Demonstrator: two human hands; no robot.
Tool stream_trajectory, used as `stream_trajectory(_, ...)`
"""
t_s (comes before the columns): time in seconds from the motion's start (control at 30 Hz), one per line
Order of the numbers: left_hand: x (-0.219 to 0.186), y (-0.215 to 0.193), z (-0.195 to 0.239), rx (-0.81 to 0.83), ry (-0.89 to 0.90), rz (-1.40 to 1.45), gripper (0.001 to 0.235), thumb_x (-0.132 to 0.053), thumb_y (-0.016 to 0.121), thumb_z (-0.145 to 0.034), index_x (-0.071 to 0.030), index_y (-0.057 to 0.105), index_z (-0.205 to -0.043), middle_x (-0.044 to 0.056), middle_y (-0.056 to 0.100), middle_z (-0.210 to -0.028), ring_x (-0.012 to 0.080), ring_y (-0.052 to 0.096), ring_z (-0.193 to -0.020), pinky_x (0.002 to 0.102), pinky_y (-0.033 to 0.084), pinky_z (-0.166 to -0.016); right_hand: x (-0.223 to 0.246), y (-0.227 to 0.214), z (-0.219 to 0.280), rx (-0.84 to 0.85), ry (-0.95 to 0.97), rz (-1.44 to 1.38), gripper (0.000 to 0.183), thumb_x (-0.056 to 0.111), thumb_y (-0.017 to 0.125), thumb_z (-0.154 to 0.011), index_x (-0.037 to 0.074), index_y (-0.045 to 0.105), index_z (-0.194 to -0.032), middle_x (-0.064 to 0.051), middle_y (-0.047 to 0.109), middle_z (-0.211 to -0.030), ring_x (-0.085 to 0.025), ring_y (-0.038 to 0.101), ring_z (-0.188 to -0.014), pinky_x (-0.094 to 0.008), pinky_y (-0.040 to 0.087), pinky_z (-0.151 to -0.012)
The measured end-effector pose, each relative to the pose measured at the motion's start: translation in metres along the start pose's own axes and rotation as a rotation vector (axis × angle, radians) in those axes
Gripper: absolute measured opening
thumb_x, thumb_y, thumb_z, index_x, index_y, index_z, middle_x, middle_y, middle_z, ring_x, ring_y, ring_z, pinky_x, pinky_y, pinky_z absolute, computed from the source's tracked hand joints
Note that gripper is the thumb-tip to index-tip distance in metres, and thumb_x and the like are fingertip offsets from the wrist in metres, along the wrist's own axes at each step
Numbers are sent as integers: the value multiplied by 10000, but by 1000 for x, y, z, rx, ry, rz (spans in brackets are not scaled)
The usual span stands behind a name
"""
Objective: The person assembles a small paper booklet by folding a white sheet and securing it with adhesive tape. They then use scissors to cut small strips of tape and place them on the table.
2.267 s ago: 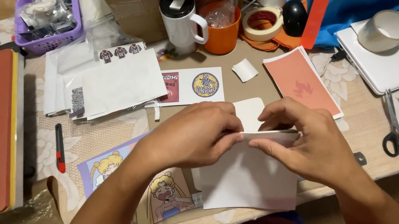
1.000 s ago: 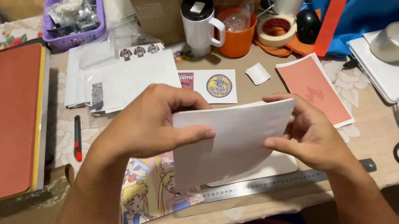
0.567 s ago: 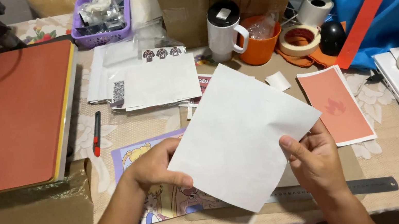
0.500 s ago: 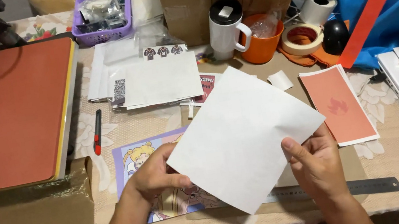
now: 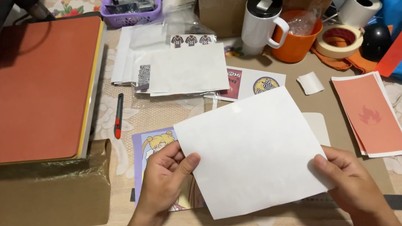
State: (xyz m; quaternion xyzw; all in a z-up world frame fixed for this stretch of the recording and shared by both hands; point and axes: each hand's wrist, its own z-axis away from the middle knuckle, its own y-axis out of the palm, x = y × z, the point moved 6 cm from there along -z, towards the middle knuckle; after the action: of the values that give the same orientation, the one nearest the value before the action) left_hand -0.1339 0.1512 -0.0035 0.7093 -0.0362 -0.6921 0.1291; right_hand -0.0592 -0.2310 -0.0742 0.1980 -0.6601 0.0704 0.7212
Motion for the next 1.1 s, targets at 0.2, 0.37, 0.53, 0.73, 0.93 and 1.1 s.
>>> stream_trajectory(0.2, -11, -11, 0, -11, 30, 17, 477, -165, 735, -1049, 50, 694, -1473, 194, 848, -1354, 238, 799, -1243, 347, 633, -1094, 8, 19, -12, -6, 136, 42, 459, 215, 645, -1087, -163, 827, -1273, -208, 858, -1131, -285, 753, -1000, -403, 552, -860)
stream_trajectory(0.37, -12, -17, 1, -22, 15, -5, 470, -193, 730, -1053, 43, 718, -1460, 166, 857, -1297, 213, 797, -1179, 322, 635, -1034, 6, 39, -27, -49, 114, 51, 501, 293, 609, -1188, 99, 506, -737, 26, 454, -738, -131, 399, -676, -313, 330, -617)
stream_trajectory(0.53, -5, -25, 4, -27, 12, -10, 481, -185, 725, -1057, 50, 720, -1477, 145, 850, -1269, 200, 786, -1157, 315, 635, -1026, -2, 47, -31, -129, 206, 139, 558, 302, 697, -1135, 129, 453, -664, 64, 321, -632, -89, 246, -542, -302, 132, -443)
stream_trajectory(0.73, 21, -18, 21, 131, 56, 238, 556, -68, 798, -1020, 72, 628, -1531, 214, 778, -1467, 313, 744, -1352, 439, 598, -1183, -18, 48, -28, -156, 195, -5, 372, 169, 763, -1082, 14, 674, -756, -40, 647, -722, -173, 594, -647, -310, 432, -572)
stream_trajectory(0.93, 30, -19, 35, 117, -58, 106, 575, -137, 743, -1052, 2, 596, -1590, 157, 764, -1527, 273, 733, -1403, 420, 601, -1197, -18, 56, -9, -141, 259, 71, 535, 139, 811, -1048, 84, 488, -624, 27, 421, -648, -122, 375, -596, -322, 259, -532)
stream_trajectory(1.1, 5, -24, 40, 62, -62, -46, 557, -165, 734, -1049, -6, 597, -1565, 141, 786, -1481, 222, 752, -1344, 350, 588, -1181, -23, 60, -8, -67, 213, 252, 478, 190, 829, -1045, -17, 654, -651, -27, 556, -689, -170, 476, -654, -337, 350, -586)
